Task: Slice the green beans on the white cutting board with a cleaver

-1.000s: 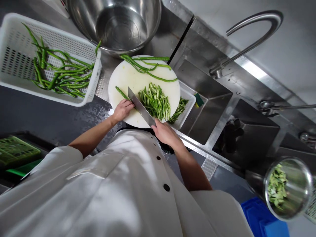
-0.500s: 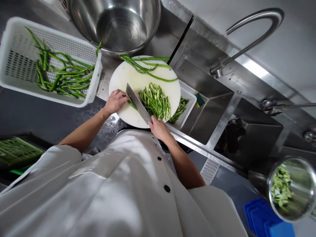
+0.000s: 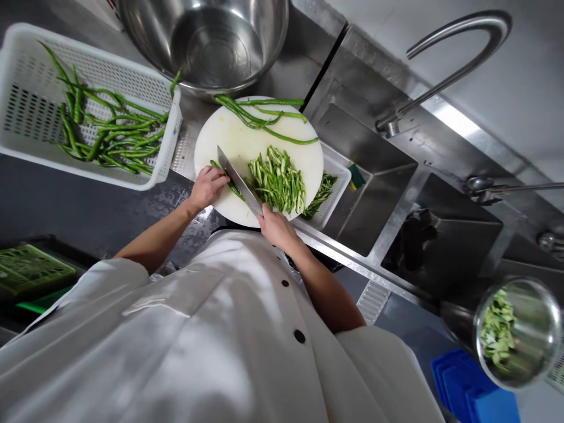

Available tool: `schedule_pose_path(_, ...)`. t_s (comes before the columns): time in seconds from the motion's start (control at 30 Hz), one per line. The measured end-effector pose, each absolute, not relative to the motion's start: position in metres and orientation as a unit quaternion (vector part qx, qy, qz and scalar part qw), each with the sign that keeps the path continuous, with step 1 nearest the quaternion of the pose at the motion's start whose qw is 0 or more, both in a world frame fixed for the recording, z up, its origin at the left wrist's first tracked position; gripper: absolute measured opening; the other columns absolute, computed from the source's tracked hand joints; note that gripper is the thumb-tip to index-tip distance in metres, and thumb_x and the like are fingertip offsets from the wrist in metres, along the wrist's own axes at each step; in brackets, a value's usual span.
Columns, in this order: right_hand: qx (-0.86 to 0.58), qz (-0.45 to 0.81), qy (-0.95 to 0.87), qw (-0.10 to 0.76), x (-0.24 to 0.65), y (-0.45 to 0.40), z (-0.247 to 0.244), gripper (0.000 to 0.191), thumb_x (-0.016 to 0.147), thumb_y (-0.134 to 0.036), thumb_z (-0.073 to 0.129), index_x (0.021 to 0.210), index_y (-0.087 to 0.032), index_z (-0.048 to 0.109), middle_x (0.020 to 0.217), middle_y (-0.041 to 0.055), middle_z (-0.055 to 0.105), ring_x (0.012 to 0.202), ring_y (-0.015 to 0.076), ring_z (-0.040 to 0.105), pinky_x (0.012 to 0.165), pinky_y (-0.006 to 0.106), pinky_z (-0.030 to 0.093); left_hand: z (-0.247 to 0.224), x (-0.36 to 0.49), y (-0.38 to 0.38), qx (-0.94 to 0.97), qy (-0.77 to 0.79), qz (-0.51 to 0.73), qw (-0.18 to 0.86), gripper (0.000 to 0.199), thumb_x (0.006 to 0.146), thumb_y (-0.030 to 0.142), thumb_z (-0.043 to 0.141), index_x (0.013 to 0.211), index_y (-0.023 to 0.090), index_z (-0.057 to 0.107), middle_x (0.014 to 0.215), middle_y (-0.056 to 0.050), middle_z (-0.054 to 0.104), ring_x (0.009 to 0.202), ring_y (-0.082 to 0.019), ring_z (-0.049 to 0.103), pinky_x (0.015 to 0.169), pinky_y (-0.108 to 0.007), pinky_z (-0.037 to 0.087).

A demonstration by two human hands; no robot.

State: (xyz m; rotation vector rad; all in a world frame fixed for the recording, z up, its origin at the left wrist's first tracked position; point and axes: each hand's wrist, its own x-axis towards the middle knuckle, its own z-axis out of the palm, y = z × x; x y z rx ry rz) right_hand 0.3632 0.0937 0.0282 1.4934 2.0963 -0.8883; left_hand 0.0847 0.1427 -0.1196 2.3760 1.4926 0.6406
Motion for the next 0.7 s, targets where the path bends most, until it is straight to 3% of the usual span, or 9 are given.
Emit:
schedule_pose_path(0.23,0.549,-0.314,0.748,0.201,0.364,0.092,0.022,0.042,0.113,-0.034,0.035,0.146,-0.012,0.049,0.12,0.0191,0.076,0.111,0.0336,0.071,0.085,0.035,0.048,-0.102,0.076,0.15,0.81,0.539,0.197,0.117,0.026,0.102,0.026,0.051,0.113,0.024,0.074,0.13,-0.012,0.064,0.126,-0.032,0.05,0.104,-0.051,0.043)
schedule_pose_path(0.43,0.562,-0.324,0.741,0.175,0.374,0.095,0.013,0.041,0.114,-0.037,0.035,0.143,-0.015,0.053,0.124,0.0168,0.075,0.112,0.0315,0.071,0.089,0.034,0.047,-0.102,0.065,0.153,0.832,0.508,0.185,0.123,0.03,0.106,0.028,0.046,0.119,0.023,0.073,0.113,-0.013,0.067,0.112,-0.031,0.053,0.095,-0.049,0.046)
schedule_pose_path(0.7,0.577,-0.266,0.725,0.266,0.403,0.067,0.067,0.045,0.114,-0.038,0.035,0.15,-0.015,0.048,0.105,0.0172,0.077,0.099,0.0334,0.074,0.08,0.035,0.047,-0.112,0.093,0.134,0.822,0.512,0.222,0.119,0.03,0.105,0.026,0.046,0.114,0.024,0.074,0.114,-0.012,0.068,0.108,-0.03,0.054,0.095,-0.05,0.046)
